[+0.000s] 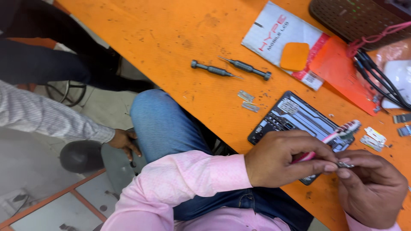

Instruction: The person cleans a internal circuit board of a mobile phone using a toothbrush and tweezers while it sits on a repair bench.

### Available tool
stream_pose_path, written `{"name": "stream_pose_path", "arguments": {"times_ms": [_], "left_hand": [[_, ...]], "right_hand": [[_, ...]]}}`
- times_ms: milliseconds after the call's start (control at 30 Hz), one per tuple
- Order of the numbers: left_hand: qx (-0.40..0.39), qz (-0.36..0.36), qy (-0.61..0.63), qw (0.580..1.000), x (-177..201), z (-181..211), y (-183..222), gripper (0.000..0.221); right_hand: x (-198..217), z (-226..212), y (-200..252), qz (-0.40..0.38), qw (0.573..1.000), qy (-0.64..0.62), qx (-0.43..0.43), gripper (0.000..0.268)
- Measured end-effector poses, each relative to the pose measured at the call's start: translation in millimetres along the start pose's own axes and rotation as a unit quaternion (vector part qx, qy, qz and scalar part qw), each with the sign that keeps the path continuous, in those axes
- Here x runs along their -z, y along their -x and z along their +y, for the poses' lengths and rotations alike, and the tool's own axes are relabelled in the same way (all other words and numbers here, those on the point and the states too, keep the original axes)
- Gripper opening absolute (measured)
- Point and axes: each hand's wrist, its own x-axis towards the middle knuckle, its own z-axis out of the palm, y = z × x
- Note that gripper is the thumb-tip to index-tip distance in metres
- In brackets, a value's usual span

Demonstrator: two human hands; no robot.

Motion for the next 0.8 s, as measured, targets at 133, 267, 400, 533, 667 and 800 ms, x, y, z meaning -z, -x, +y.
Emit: {"name": "stream_pose_path", "arguments": {"times_ms": [133, 267, 400, 533, 667, 800], "left_hand": [[0.007, -0.031, 0.041, 0.999, -0.2, -5.1, 1.0, 0.020], [0.013, -0.047, 0.049, 0.998, -2.5, -10.9, 1.4, 0.021], [0.017, -0.042, 0.055, 0.997, -8.5, -15.2, 2.3, 0.023], [0.014, -0.030, 0.057, 0.998, -14.2, -17.3, 4.3, 0.023], [0.019, -0.022, 0.068, 0.997, -16.0, -19.6, 4.4, 0.024], [0.027, -0.022, 0.074, 0.997, -17.3, -21.3, 4.3, 0.026]], "right_hand": [[2.4, 0.6, -2.7, -0.003, 0.999, -0.033, -0.016, 0.011], [7.6, 2.2, -1.3, -0.034, 0.998, -0.046, -0.009, 0.009], [12.7, 7.0, 0.5, -0.043, 0.997, -0.065, -0.011, 0.010], [16.6, 11.7, 1.7, -0.037, 0.995, -0.092, -0.015, 0.009], [19.6, 13.4, -0.6, -0.052, 0.995, -0.082, -0.009, 0.009], [19.6, 11.3, 0.0, -0.057, 0.995, -0.075, -0.013, 0.010]]}}
